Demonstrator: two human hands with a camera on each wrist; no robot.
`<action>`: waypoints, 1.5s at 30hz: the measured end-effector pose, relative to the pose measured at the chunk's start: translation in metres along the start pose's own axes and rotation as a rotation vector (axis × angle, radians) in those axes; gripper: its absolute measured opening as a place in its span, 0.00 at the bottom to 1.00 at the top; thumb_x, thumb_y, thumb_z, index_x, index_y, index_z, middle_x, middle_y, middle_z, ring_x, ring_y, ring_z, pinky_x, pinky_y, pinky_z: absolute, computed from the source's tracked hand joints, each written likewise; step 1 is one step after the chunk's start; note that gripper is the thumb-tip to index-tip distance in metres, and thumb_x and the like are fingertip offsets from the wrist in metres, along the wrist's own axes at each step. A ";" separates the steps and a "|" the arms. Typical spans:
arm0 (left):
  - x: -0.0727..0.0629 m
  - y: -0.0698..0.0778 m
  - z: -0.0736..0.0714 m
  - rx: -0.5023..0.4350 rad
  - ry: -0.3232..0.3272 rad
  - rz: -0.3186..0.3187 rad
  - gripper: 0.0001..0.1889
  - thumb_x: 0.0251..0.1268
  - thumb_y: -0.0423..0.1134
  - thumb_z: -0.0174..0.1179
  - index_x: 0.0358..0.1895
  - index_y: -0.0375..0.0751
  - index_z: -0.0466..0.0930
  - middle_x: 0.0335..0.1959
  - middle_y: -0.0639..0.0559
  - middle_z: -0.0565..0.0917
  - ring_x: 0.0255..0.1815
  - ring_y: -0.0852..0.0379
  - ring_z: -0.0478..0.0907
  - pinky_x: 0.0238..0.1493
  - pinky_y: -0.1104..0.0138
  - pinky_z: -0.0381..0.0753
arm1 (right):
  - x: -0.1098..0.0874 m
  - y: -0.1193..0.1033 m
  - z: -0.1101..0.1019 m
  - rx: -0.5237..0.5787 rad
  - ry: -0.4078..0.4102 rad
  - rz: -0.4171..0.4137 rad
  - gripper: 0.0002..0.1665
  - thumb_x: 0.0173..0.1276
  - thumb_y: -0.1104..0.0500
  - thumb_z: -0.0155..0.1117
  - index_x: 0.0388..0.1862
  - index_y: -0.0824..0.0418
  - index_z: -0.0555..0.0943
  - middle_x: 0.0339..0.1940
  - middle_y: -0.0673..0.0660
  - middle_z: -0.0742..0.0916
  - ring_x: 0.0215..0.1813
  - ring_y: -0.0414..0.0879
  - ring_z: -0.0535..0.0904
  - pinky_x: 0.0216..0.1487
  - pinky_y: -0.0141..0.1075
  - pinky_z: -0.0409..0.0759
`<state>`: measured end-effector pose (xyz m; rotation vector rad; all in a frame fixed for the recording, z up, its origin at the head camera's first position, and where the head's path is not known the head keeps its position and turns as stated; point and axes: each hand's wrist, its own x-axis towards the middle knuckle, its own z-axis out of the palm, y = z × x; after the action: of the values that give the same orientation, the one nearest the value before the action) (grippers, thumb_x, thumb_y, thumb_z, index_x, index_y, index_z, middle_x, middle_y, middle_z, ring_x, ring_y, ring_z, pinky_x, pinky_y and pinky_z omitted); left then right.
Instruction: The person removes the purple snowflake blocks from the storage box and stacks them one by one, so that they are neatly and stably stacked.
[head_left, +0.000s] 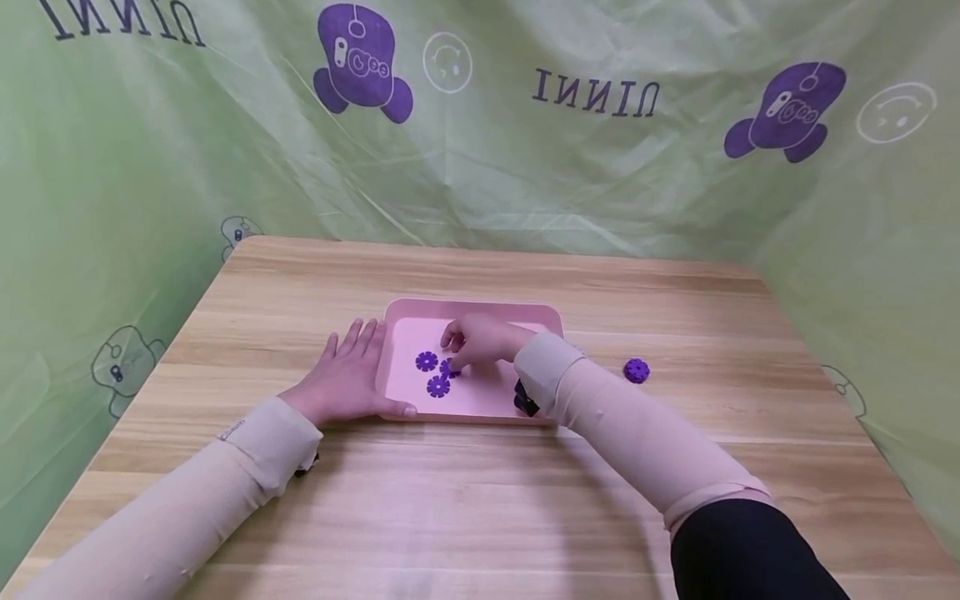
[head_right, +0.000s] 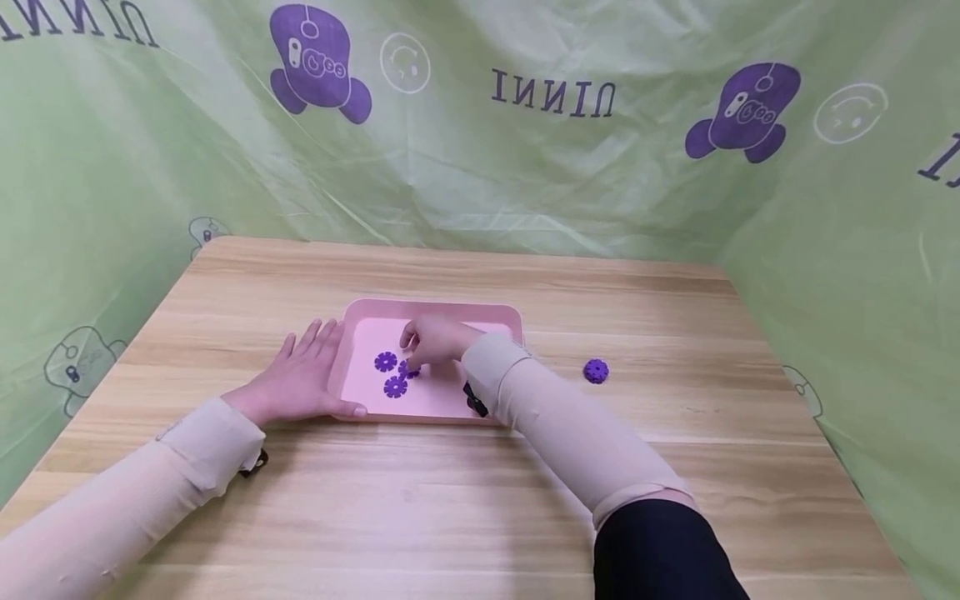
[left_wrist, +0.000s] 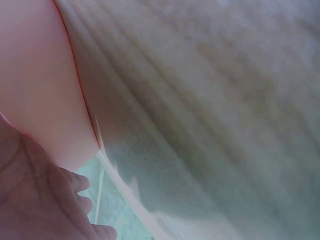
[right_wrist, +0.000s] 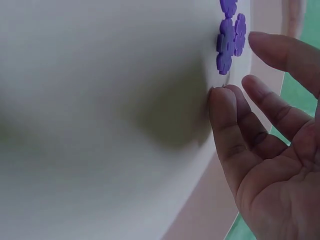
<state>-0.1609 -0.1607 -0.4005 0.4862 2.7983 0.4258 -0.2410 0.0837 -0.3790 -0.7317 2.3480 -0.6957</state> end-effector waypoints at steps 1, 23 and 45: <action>0.000 0.000 0.000 0.002 0.001 0.001 0.79 0.43 0.83 0.64 0.81 0.26 0.34 0.83 0.29 0.39 0.83 0.32 0.31 0.77 0.37 0.29 | 0.000 0.000 0.001 -0.019 -0.002 0.001 0.19 0.64 0.64 0.73 0.54 0.62 0.84 0.43 0.52 0.85 0.43 0.43 0.78 0.49 0.32 0.77; 0.002 -0.001 0.000 -0.004 -0.001 -0.001 0.79 0.43 0.82 0.66 0.81 0.25 0.35 0.83 0.29 0.40 0.83 0.31 0.32 0.77 0.35 0.31 | -0.003 0.010 -0.002 0.122 0.016 -0.007 0.07 0.70 0.72 0.61 0.40 0.64 0.85 0.35 0.53 0.87 0.35 0.41 0.78 0.38 0.29 0.78; -0.002 0.002 -0.001 -0.019 0.008 -0.001 0.79 0.43 0.80 0.67 0.81 0.24 0.35 0.83 0.28 0.41 0.83 0.31 0.33 0.77 0.35 0.31 | -0.063 0.052 -0.049 0.377 0.143 0.113 0.07 0.73 0.71 0.61 0.46 0.73 0.82 0.41 0.60 0.88 0.43 0.47 0.84 0.51 0.40 0.86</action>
<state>-0.1588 -0.1591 -0.3989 0.4801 2.7995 0.4551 -0.2467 0.1751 -0.3538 -0.3915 2.2649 -1.1304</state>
